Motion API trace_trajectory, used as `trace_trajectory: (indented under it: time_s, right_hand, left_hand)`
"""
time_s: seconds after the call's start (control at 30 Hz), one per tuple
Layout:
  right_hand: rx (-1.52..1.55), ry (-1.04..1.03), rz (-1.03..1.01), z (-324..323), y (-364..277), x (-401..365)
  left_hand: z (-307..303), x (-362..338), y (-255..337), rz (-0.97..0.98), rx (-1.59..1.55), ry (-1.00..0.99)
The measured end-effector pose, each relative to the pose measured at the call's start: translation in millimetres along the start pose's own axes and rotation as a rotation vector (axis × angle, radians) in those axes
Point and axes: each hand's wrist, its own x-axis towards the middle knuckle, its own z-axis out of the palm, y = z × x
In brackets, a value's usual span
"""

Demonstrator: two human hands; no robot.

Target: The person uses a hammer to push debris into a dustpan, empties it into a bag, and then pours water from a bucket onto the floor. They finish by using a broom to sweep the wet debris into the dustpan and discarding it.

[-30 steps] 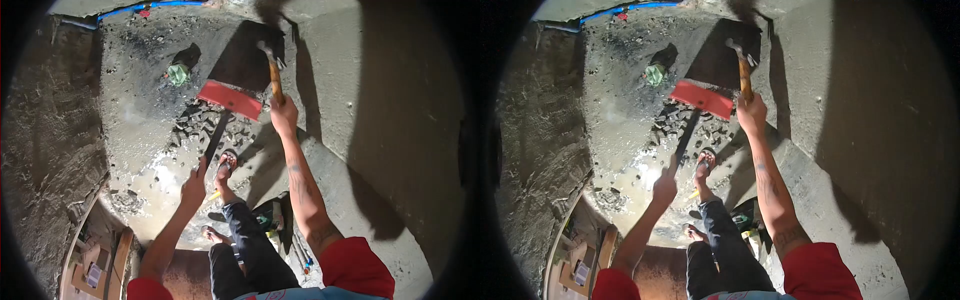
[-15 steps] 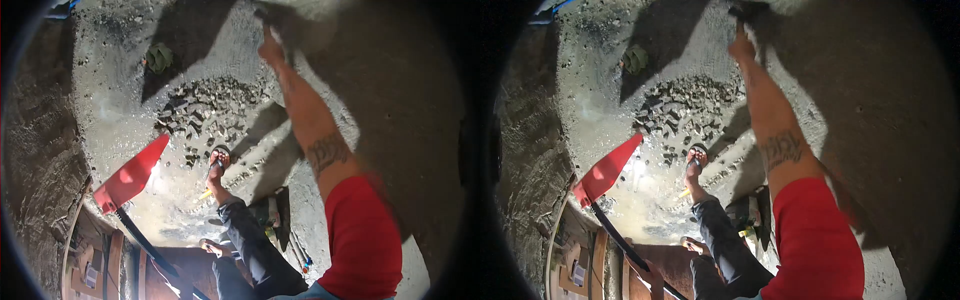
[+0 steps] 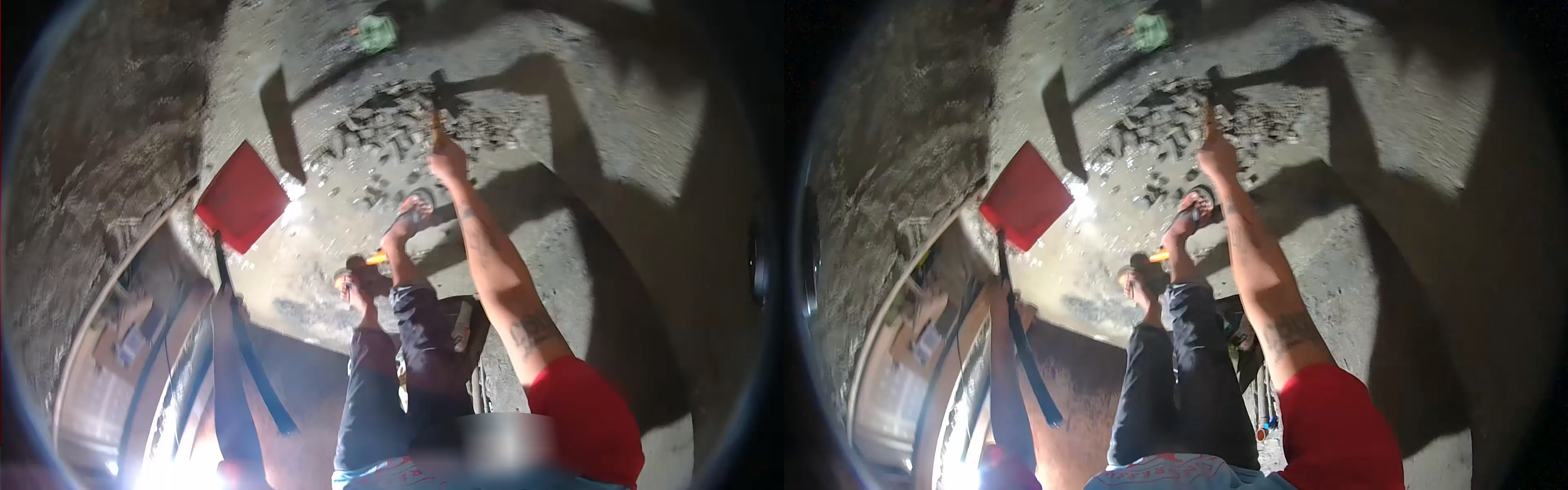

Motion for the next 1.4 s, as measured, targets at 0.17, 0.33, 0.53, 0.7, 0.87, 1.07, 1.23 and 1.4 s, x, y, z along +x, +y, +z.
trace_trajectory:
  time_s: [0.17, 0.33, 0.53, 0.7, 0.87, 1.07, 1.23, 1.4]
  right_hand:
    - [0.120, 0.231, 0.040, -1, 39, -61]
    - [0.509, 0.171, 0.257, -33, 104, -117]
    - [0.574, 0.141, 0.521, -38, 174, -138]
    - [0.799, 0.220, 0.657, -34, 186, -103]
    - [0.615, 0.026, 0.378, 32, 201, 3]
    - [0.224, 0.243, 0.303, 40, 30, 1]
    - [0.707, 0.134, 0.412, 61, -53, -23]
    - [0.545, 0.166, 0.162, 98, -81, -45]
  left_hand:
    - [-26, 87, -2, -0.119, -0.108, -0.077]
    - [-40, 136, 26, -0.362, -0.199, -0.170]
    - [22, 92, 54, -0.617, -0.141, -0.402]
    - [147, 48, 84, -0.331, 0.279, -0.389]
    - [154, 37, 123, -0.356, 0.462, -0.564]
    - [197, 76, 112, -0.551, 0.389, -0.682]
    - [207, 89, 85, -0.551, 0.441, -0.669]
    - [207, 95, 76, -0.530, 0.380, -0.686]
